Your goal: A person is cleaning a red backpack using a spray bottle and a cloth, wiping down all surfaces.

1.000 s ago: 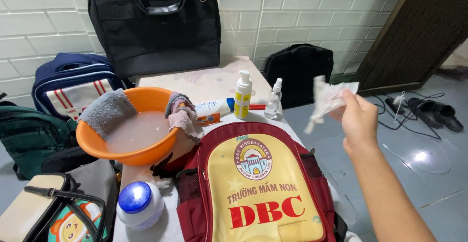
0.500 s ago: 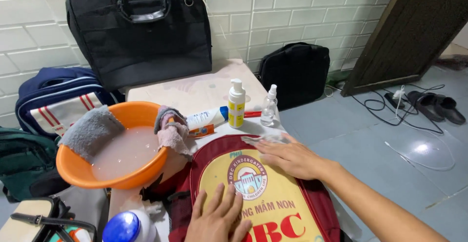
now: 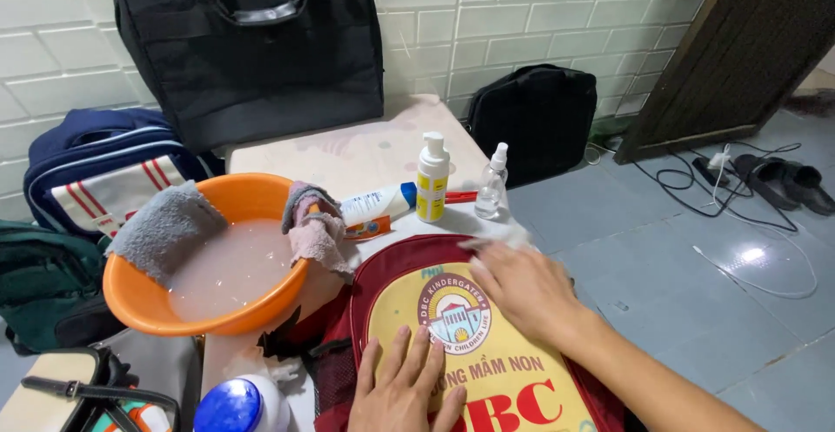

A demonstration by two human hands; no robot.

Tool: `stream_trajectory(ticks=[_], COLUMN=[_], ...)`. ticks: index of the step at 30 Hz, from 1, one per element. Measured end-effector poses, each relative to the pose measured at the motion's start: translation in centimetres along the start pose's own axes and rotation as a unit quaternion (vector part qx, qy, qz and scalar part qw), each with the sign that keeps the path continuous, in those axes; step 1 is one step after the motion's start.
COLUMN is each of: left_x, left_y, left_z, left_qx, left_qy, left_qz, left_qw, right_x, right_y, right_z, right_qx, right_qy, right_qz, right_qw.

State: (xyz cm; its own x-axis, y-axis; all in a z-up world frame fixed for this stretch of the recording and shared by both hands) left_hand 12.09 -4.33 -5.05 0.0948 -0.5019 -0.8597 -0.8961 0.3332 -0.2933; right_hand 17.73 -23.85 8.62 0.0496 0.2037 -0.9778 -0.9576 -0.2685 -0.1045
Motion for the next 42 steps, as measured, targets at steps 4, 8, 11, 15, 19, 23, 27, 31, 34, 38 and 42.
stream_trajectory(ticks=[4,8,11,15,19,23,27,31,34,38,42], left_x=[0.9,0.6,-0.4,-0.3,-1.5,0.4,0.4,-0.2,-0.4,-1.8,-2.9], left_y=[-0.2,-0.3,-0.4,0.0,0.1,0.0,0.0,-0.2,-0.1,-0.2,-0.2], left_z=[0.4,0.1,-0.5,-0.4,-1.3,-0.6,-0.7,-0.8,-1.0,-1.5,-2.1], left_qx=[0.008,0.026,0.034,0.01,0.009,-0.008,-0.015,-0.002,0.009,-0.003,-0.004], left_qy=[0.008,0.001,-0.008,-0.014,-0.016,-0.041,-0.032,-0.015,-0.019,-0.017,-0.034], left_qz=[0.002,-0.016,0.009,0.025,-0.043,-0.013,0.013,0.009,0.014,0.045,0.029], left_qw=[1.0,1.0,0.999,1.0,0.999,0.999,0.999,1.0,1.0,0.999,0.999], right_x=[3.0,5.2,4.6,4.8,2.2,1.0,0.4,-0.3,1.3,3.2,3.0], right_y=[-0.2,-3.9,-4.6,-3.7,-3.0,-1.6,1.5,4.2,5.3,2.5,-2.2], right_z=[-0.9,1.4,6.1,11.2,9.6,4.5,2.2,1.8,0.8,-0.6,0.9], right_qx=[0.027,-0.058,-0.102,-0.183,-0.145,0.0,0.065,0.096,0.123,0.053,-0.05], right_qy=[0.033,-0.056,-0.042,-0.172,-0.12,-0.056,0.013,0.006,-0.007,-0.053,-0.092], right_qz=[0.004,-0.04,-0.093,-0.093,-0.083,-0.054,-0.045,-0.024,-0.008,0.024,0.026], right_qw=[0.999,0.996,0.989,0.964,0.979,0.997,0.997,0.995,0.992,0.997,0.994])
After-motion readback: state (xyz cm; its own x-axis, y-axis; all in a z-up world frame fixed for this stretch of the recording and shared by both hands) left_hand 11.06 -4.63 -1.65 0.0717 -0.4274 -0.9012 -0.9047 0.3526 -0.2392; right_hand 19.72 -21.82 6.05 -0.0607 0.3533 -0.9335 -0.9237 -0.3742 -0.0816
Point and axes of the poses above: each hand's wrist, its own y-axis away from the middle knuckle, its own x-axis out of the palm, z = x × y, the point moved 3 cm from there along -y, towards the middle knuckle, and after that the axes turned 12 degrees about -x, right-handed, at the moved point
